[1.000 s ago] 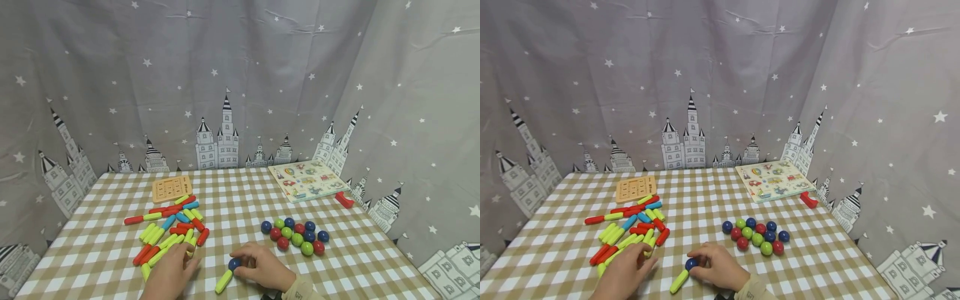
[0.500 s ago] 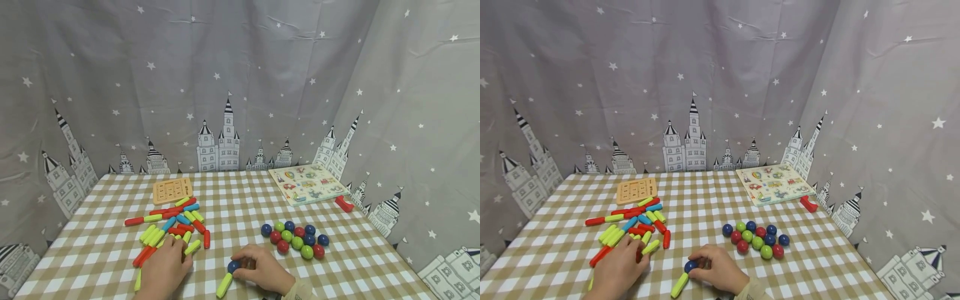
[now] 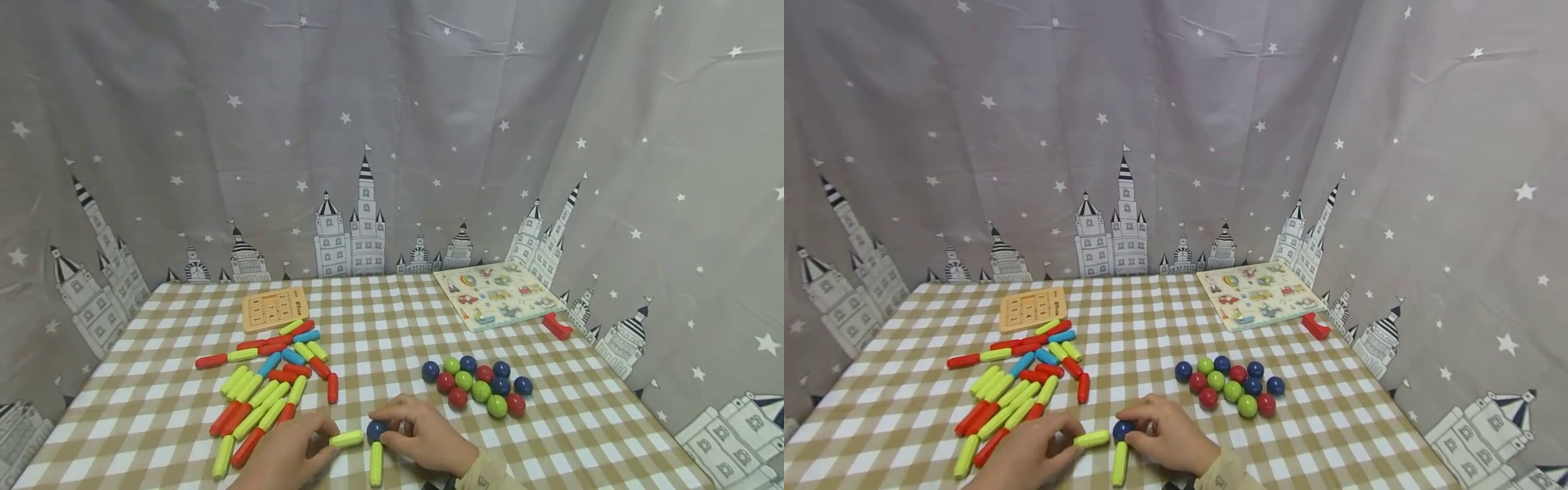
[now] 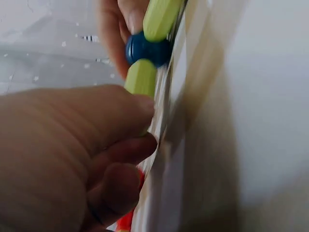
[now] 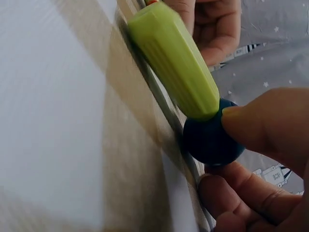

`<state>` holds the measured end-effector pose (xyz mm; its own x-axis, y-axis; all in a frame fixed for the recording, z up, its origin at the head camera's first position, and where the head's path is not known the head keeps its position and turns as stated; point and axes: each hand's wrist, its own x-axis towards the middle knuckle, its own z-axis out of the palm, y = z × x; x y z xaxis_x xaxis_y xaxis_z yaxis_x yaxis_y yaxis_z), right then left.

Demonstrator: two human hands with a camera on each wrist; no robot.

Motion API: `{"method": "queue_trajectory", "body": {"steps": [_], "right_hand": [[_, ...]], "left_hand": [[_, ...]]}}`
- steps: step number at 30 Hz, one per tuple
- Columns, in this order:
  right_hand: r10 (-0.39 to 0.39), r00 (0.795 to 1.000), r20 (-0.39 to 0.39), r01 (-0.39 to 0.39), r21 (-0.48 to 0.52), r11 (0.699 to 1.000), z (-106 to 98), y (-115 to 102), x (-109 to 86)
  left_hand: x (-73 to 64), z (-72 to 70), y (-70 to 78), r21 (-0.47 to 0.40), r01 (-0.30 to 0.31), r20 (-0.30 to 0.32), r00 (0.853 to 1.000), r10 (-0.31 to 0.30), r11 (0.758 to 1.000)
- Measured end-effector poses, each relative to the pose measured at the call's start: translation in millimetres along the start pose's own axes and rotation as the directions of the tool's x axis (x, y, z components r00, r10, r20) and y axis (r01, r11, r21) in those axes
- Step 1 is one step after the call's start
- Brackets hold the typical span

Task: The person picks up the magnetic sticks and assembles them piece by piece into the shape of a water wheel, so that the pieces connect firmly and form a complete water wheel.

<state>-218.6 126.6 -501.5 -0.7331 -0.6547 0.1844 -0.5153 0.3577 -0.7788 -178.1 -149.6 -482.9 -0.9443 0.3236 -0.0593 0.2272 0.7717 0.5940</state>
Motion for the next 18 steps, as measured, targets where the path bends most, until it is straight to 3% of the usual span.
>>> {"method": "queue_trajectory", "body": {"steps": [7, 9, 11, 14, 16, 18], "right_hand": [[0.069, 0.997, -0.042, -0.069, -0.016, 0.997, 2.7, -1.6, 1.0], [0.102, 0.993, -0.060, -0.103, -0.015, 0.995, 3.5, -2.2, 1.0], [0.117, 0.991, -0.063, -0.118, -0.009, 0.993, 3.5, -3.2, 1.6], [0.108, 0.993, -0.051, -0.108, 0.005, 0.994, 3.4, -3.4, 1.8], [0.091, 0.995, -0.044, -0.090, 0.015, 0.996, 3.9, -3.4, 1.7], [0.078, 0.996, -0.038, -0.077, 0.030, 0.997, 5.5, -3.4, 1.8]], "left_hand": [[0.0, 4.6, 3.8, -0.102, 0.040, 0.076, 0.997, -0.033, 0.994], [0.5, 4.7, 4.8, -0.121, 0.045, 0.029, 0.999, -0.042, 0.992], [5.1, 3.6, 6.8, -0.102, 0.080, -0.069, 0.994, -0.087, 0.992], [17.8, 2.5, 8.4, -0.015, 0.136, -0.234, 0.963, -0.136, 0.991], [26.4, 1.7, 8.7, 0.077, 0.167, -0.273, 0.952, -0.140, 0.983], [31.2, 1.8, 8.1, 0.176, 0.147, -0.266, 0.959, -0.096, 0.973]]}}
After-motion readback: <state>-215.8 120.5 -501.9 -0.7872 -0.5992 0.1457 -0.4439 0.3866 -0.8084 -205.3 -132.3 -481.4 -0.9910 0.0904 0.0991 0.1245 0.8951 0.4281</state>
